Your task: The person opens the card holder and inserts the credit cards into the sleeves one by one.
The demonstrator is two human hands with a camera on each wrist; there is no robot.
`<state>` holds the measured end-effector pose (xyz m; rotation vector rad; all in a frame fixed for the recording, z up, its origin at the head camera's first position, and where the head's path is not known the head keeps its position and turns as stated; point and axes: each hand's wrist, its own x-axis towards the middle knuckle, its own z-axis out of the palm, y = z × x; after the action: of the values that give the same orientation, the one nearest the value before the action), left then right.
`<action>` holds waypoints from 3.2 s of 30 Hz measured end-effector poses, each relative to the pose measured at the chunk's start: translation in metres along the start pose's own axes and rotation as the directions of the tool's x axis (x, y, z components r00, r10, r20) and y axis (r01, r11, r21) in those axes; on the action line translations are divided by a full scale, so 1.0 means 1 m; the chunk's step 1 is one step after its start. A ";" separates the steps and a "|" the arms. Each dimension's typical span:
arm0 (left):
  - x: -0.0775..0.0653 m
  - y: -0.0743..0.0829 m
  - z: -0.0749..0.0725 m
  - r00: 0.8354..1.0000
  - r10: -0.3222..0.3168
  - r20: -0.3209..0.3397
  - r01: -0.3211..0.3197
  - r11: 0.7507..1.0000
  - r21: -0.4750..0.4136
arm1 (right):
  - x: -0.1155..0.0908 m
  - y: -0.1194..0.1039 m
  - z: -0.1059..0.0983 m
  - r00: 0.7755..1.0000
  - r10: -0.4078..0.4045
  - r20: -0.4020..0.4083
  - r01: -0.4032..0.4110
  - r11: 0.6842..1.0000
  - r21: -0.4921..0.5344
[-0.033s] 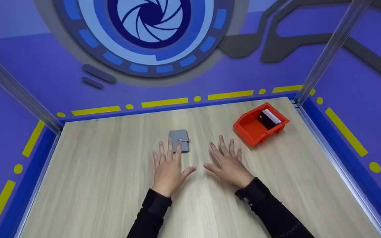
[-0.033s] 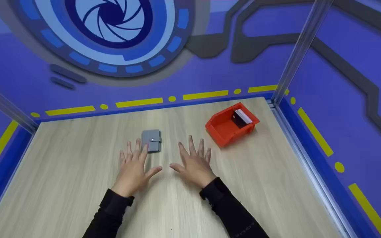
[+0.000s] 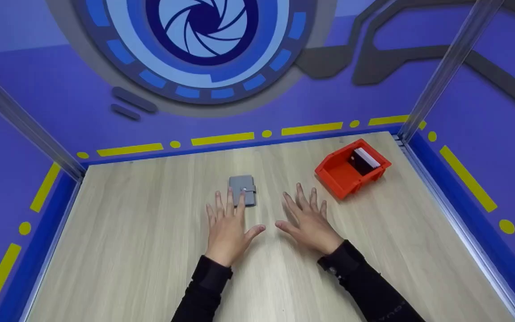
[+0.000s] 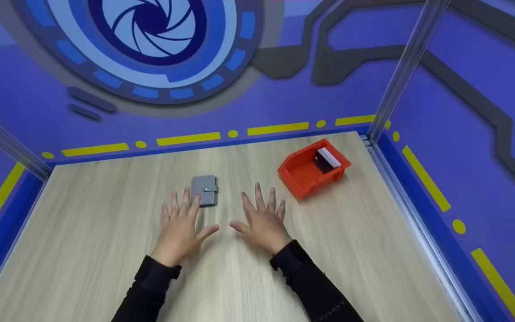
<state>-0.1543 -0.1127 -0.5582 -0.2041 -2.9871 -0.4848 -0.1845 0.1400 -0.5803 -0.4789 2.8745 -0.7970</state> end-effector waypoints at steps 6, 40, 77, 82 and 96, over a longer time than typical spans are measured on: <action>0.000 0.000 -0.001 1.000 0.004 -0.009 -0.004 1.000 -0.010 | 0.000 0.000 0.000 1.000 0.000 0.003 0.000 1.000 0.001; 0.095 -0.016 0.004 0.941 -0.332 0.071 0.329 0.943 0.044 | -0.003 -0.003 -0.014 1.000 -0.003 -0.003 0.003 0.999 0.047; 0.026 0.025 -0.041 0.988 -0.140 0.066 0.145 0.683 -0.716 | -0.001 -0.016 -0.029 0.942 -0.130 -0.310 0.232 0.918 0.321; 0.022 0.027 -0.033 0.992 -0.120 0.045 0.117 0.702 -0.702 | -0.006 -0.024 -0.033 0.954 -0.166 -0.249 0.252 0.894 0.371; 0.011 0.040 -0.041 0.993 -0.081 0.084 0.117 0.732 -0.672 | 0.006 -0.048 -0.043 0.978 -0.179 -0.106 0.195 0.965 0.174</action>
<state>-0.1554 -0.0872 -0.5056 -0.1065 -2.7190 -1.5964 -0.1856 0.1196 -0.5188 -0.7167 2.8276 -1.1297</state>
